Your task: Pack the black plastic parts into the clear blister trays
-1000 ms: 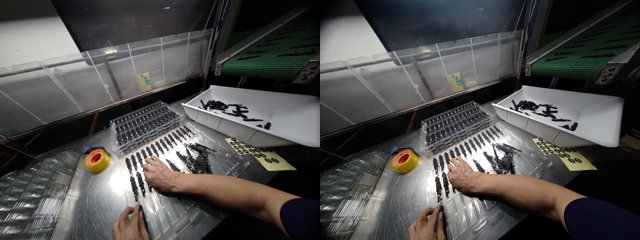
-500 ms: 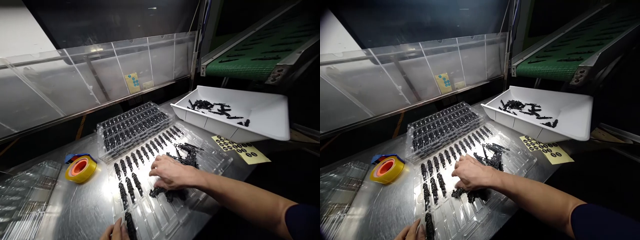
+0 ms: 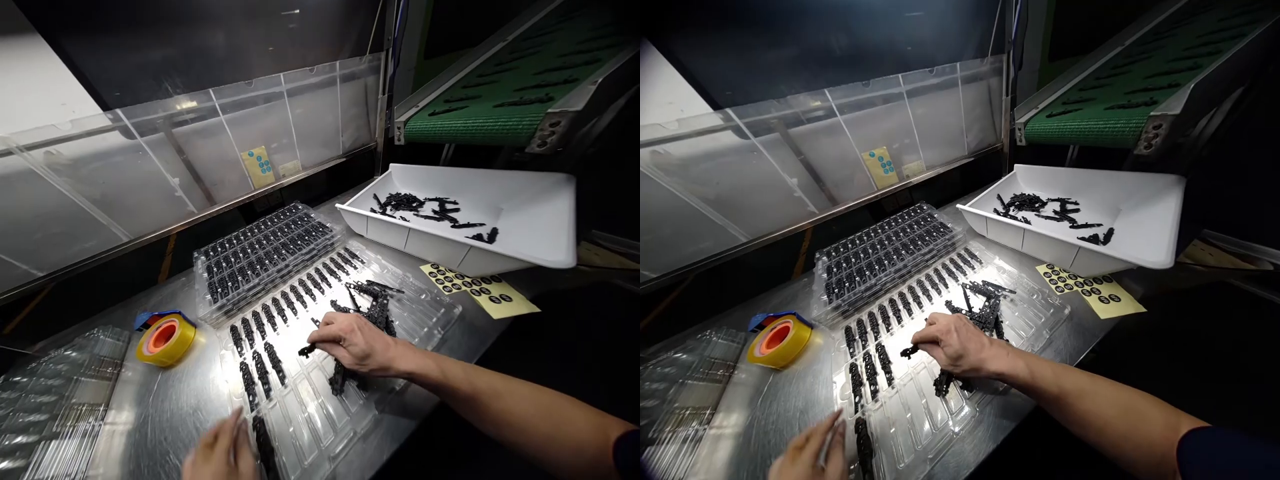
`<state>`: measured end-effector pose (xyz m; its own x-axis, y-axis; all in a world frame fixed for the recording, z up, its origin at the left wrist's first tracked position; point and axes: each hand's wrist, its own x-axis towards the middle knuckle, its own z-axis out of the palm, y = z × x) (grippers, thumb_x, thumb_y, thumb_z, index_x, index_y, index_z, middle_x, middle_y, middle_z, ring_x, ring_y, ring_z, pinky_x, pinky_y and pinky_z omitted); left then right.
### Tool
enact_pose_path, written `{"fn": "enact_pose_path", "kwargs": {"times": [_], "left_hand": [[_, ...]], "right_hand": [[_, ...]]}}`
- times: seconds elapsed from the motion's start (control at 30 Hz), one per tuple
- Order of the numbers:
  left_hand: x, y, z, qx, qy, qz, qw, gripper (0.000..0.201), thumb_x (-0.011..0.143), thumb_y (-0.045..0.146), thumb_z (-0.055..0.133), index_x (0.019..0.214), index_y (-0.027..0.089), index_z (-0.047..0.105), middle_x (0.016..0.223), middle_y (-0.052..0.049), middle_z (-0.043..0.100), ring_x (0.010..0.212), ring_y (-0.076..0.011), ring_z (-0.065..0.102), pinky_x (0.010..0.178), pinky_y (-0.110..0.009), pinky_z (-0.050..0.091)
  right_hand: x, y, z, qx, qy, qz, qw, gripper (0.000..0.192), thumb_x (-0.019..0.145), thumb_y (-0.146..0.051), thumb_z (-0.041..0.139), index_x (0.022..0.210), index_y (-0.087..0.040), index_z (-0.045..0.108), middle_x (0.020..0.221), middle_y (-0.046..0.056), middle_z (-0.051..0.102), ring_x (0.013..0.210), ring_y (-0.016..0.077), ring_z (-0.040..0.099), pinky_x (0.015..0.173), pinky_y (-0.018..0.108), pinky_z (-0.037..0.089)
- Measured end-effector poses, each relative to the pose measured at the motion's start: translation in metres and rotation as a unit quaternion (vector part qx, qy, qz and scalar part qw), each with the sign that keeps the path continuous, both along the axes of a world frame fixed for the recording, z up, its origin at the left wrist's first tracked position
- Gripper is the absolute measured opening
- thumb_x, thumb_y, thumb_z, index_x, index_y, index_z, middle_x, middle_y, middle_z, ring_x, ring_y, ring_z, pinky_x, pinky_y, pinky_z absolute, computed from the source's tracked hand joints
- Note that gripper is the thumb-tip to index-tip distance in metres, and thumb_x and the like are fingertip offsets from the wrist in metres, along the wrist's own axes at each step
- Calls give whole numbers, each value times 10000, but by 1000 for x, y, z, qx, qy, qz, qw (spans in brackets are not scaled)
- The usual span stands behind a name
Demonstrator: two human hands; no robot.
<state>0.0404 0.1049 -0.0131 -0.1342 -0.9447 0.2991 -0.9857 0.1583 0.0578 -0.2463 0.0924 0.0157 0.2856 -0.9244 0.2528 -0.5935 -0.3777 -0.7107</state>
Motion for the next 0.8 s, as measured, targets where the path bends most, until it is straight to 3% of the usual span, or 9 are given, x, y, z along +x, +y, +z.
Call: {"fn": "enact_pose_path", "kwargs": {"times": [0.03, 0.1, 0.17, 0.23, 0.4, 0.53, 0.67, 0.8], "left_hand": [[8, -14, 8, 6, 28, -11, 1000, 383, 899, 380, 401, 1072, 201, 692, 1061, -95, 675, 950, -244, 603, 854, -379, 507], [18, -43, 21, 115, 39, -85, 989, 404, 834, 397, 489, 1162, 223, 649, 1248, -61, 610, 1164, -270, 514, 992, -421, 449], [19, -67, 26, 212, 15, -115, 970, 466, 782, 308, 510, 1223, 197, 610, 1329, -55, 561, 1260, -285, 440, 1048, -446, 403], [16, -80, 24, 247, -16, -123, 961, 529, 752, 241, 497, 1268, 156, 574, 1347, -74, 544, 1278, -286, 421, 1070, -448, 379], [24, -86, 2, 229, -43, -137, 963, 565, 771, 271, 470, 1321, 154, 526, 1368, -80, 529, 1262, -281, 441, 1072, -448, 384], [28, -83, -6, 219, -44, -144, 964, 550, 781, 274, 459, 1313, 160, 534, 1367, -61, 533, 1268, -262, 443, 1088, -424, 375], [25, -79, -9, 158, -37, -145, 976, 512, 786, 222, 418, 1269, 139, 568, 1318, -75, 569, 1224, -257, 477, 1027, -417, 432], [37, -83, -17, 127, -41, -163, 978, 492, 801, 239, 408, 1251, 150, 585, 1294, -75, 589, 1196, -257, 507, 975, -403, 470]], "right_hand": [[1, -1, 1, 3, -6, 2, 1000, 249, 957, -260, 504, 1132, -187, 665, 912, 46, 649, 761, 117, 582, 660, 228, 472], [7, -6, 2, 9, -8, -9, 1000, 213, 939, -187, 512, 1092, -138, 652, 889, 44, 644, 726, 109, 581, 653, 226, 488], [20, -16, -1, -9, -5, -42, 999, 157, 920, -110, 493, 967, -105, 643, 843, 37, 635, 681, 97, 562, 622, 214, 487], [37, -29, -6, -56, 10, -62, 997, 189, 902, -40, 451, 857, -103, 623, 812, 37, 619, 688, 96, 544, 607, 200, 473], [69, -47, -20, -145, 166, -13, 975, 255, 834, 43, 397, 803, -121, 590, 781, 43, 558, 705, 132, 476, 511, 207, 356], [72, -36, -22, -104, 276, 52, 954, 220, 901, -68, 403, 778, -135, 572, 745, 46, 520, 654, 145, 418, 500, 243, 321], [70, -28, -12, -40, 308, 117, 943, 311, 913, -371, 476, 734, -142, 587, 697, 53, 517, 658, 169, 412, 637, 337, 397], [65, -29, -8, -62, 276, 113, 952, 140, 852, -255, 531, 806, -144, 603, 774, 55, 554, 750, 188, 441, 679, 343, 387]]}}
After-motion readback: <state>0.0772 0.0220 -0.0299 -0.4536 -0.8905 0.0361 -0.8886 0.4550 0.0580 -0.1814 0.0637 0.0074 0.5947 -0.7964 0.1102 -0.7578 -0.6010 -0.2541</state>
